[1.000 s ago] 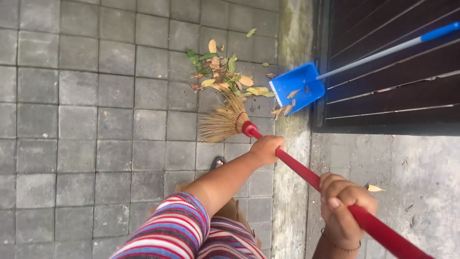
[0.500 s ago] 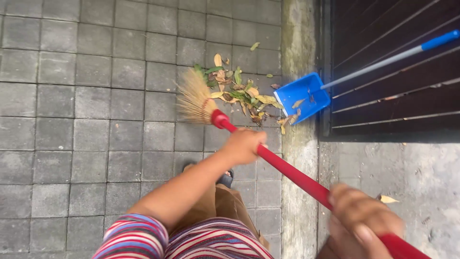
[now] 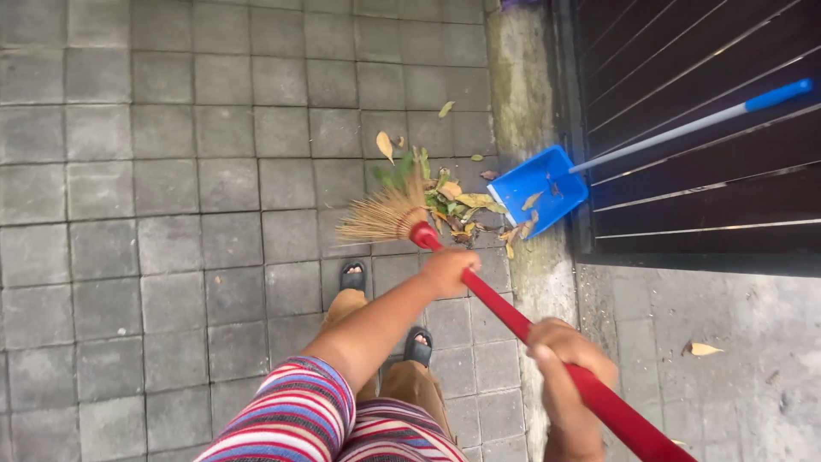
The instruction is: Sweeping dry leaves on a tiled driveway into a blue dustpan using a broom.
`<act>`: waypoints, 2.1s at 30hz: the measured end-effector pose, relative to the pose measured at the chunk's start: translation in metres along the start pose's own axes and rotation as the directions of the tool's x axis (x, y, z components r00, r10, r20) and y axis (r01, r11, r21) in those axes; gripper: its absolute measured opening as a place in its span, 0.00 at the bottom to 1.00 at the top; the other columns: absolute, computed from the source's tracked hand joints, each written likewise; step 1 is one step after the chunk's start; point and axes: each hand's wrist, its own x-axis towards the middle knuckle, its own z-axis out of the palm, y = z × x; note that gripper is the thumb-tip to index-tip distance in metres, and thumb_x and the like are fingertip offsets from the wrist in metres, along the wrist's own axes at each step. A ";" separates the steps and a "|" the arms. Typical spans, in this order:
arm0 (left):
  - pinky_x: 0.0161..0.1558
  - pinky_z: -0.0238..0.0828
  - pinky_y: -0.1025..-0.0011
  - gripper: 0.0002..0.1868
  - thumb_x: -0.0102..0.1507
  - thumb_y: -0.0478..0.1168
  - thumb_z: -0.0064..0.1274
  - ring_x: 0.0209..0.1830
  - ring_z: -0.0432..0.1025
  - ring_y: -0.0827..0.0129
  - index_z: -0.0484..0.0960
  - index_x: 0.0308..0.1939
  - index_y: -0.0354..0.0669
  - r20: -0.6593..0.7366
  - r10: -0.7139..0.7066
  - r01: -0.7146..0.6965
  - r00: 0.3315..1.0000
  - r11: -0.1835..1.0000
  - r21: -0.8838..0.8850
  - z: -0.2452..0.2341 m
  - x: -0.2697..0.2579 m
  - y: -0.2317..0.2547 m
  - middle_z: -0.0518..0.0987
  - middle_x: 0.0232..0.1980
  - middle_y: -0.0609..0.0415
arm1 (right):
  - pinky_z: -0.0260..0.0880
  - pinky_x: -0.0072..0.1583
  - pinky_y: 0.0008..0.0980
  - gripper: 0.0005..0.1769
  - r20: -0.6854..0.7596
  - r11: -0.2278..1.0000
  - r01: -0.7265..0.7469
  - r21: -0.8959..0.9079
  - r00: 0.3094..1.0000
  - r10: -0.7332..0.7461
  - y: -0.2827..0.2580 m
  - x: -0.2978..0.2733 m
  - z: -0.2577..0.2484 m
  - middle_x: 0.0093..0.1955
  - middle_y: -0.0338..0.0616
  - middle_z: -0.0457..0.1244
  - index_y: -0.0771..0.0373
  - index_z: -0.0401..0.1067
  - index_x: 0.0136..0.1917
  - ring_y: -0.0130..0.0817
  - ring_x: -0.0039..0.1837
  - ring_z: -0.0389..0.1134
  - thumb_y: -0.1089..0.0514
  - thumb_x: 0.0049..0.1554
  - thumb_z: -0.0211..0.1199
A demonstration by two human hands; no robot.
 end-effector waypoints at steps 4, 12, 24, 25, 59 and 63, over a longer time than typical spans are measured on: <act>0.35 0.67 0.67 0.11 0.56 0.35 0.57 0.34 0.70 0.70 0.73 0.34 0.59 0.118 0.197 -0.200 0.973 0.980 0.015 -0.041 0.008 0.037 0.76 0.34 0.64 | 0.66 0.45 0.32 0.14 0.024 0.986 -0.021 -0.162 0.999 0.025 -0.048 0.023 -0.025 0.28 0.35 0.56 0.55 0.60 0.29 0.30 0.34 0.61 0.60 0.56 0.53; 0.57 0.59 0.62 0.07 0.53 0.43 0.54 0.27 0.74 0.66 0.73 0.30 0.65 -0.085 0.199 -0.183 0.976 0.969 0.167 -0.202 -0.057 -0.018 0.75 0.23 0.70 | 0.80 0.57 0.33 0.16 0.352 0.933 0.183 -0.309 0.934 -0.066 -0.064 0.106 0.039 0.28 0.31 0.57 0.49 0.58 0.34 0.21 0.30 0.66 0.65 0.46 0.63; 0.65 0.61 0.53 0.26 0.58 0.34 0.57 0.68 0.63 0.51 0.73 0.60 0.47 -0.724 -0.221 0.250 0.654 0.966 -0.070 -0.302 -0.199 -0.249 0.73 0.64 0.49 | 0.73 0.53 0.43 0.17 0.543 0.955 0.110 0.277 0.802 -0.250 0.023 0.188 0.375 0.31 0.44 0.60 0.62 0.60 0.32 0.41 0.39 0.68 0.62 0.62 0.56; 0.65 0.61 0.53 0.26 0.58 0.34 0.57 0.68 0.63 0.51 0.73 0.60 0.47 -0.731 -0.224 0.254 0.645 0.965 -0.072 -0.294 -0.180 -0.260 0.73 0.64 0.49 | 0.73 0.53 0.43 0.17 0.549 0.953 0.112 0.283 0.795 -0.257 0.017 0.193 0.372 0.31 0.44 0.60 0.62 0.60 0.32 0.41 0.39 0.68 0.62 0.62 0.56; 0.66 0.62 0.53 0.21 0.66 0.48 0.56 0.67 0.70 0.47 0.80 0.55 0.34 -0.798 -0.582 -0.400 0.156 0.702 -0.590 -0.589 -0.391 -0.360 0.77 0.63 0.33 | 0.62 0.63 0.53 0.25 0.946 0.982 0.188 -0.003 0.319 -0.059 0.156 0.300 0.831 0.56 0.58 0.64 0.64 0.69 0.61 0.59 0.61 0.64 0.59 0.51 0.71; 0.58 0.64 0.59 0.15 0.63 0.49 0.56 0.54 0.74 0.55 0.81 0.35 0.39 -0.958 -0.287 -0.558 0.017 0.792 -0.247 -0.622 -0.476 -0.310 0.83 0.52 0.36 | 0.68 0.52 0.37 0.14 0.981 0.984 0.163 -0.078 0.188 0.046 0.220 0.254 0.884 0.39 0.41 0.68 0.51 0.74 0.42 0.40 0.47 0.72 0.58 0.43 0.75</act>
